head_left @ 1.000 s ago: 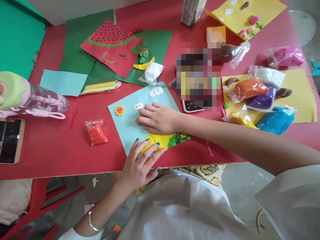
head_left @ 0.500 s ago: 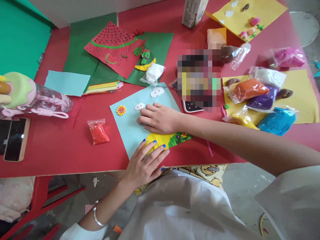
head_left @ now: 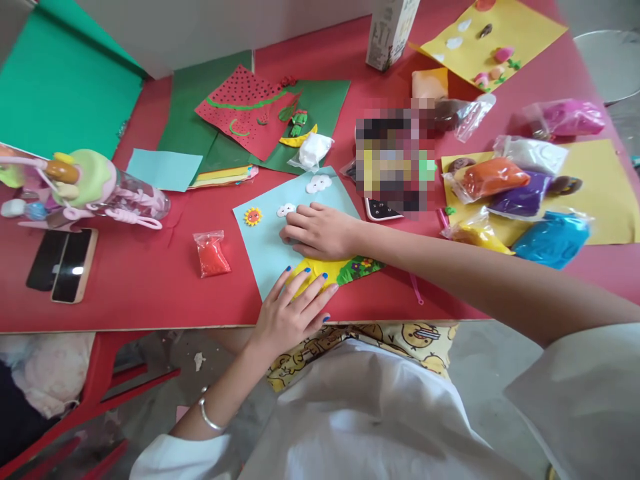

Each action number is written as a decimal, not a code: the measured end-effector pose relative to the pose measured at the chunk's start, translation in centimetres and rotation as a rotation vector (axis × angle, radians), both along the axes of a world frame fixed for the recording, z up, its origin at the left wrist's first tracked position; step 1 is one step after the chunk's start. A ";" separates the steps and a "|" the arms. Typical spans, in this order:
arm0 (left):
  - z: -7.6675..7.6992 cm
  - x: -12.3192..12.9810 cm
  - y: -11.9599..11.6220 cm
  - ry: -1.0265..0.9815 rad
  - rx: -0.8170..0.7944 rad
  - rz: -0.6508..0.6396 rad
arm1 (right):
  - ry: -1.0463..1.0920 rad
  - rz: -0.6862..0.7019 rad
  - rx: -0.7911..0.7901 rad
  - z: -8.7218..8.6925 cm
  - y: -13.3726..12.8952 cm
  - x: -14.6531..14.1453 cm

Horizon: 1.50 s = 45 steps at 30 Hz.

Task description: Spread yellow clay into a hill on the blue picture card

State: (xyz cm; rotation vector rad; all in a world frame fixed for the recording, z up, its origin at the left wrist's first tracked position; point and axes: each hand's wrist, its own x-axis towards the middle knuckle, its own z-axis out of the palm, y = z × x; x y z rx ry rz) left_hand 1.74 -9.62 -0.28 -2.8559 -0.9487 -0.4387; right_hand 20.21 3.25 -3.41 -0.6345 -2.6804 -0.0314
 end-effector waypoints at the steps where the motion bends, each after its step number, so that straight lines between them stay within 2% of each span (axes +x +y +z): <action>1: 0.0 0.1 -0.1 0.001 0.001 0.004 | 0.002 0.001 0.001 0.0 0.0 0.0; 17: -0.1 1.5 -1.2 -0.042 0.002 0.114 | 0.007 0.003 -0.025 -0.1 0.1 -0.1; 22: -0.2 1.7 -1.8 -0.061 0.028 0.110 | 0.018 -0.003 -0.016 -0.2 0.2 -0.2; 27: -0.4 2.0 -2.0 -0.110 -0.018 0.159 | 0.051 0.012 -0.017 -0.1 0.0 0.0; 33: -0.3 1.8 -2.1 -0.093 -0.025 0.147 | 0.028 0.020 -0.128 0.3 0.2 -0.2; 37: -0.3 1.4 -1.9 -0.052 -0.031 0.126 | 0.168 0.061 -0.314 2.3 0.6 0.9; 38: -0.3 1.3 -1.9 -0.047 -0.040 0.118 | 0.241 0.020 -0.331 3.0 0.4 1.6; 39: -0.3 1.2 -1.8 -0.045 -0.046 0.108 | 0.311 -0.079 -0.324 3.7 0.0 2.5; 41: -0.3 1.0 -1.7 -0.061 -0.058 0.088 | 0.389 -0.371 -0.254 5.1 -1.2 4.7; 43: -0.3 0.8 -1.6 -0.102 -0.084 0.077 | 0.364 -0.693 -0.204 5.9 -2.9 6.9; 45: -0.3 0.8 -1.6 -0.134 -0.112 0.080 | 0.282 -0.919 -0.213 6.0 -4.5 8.8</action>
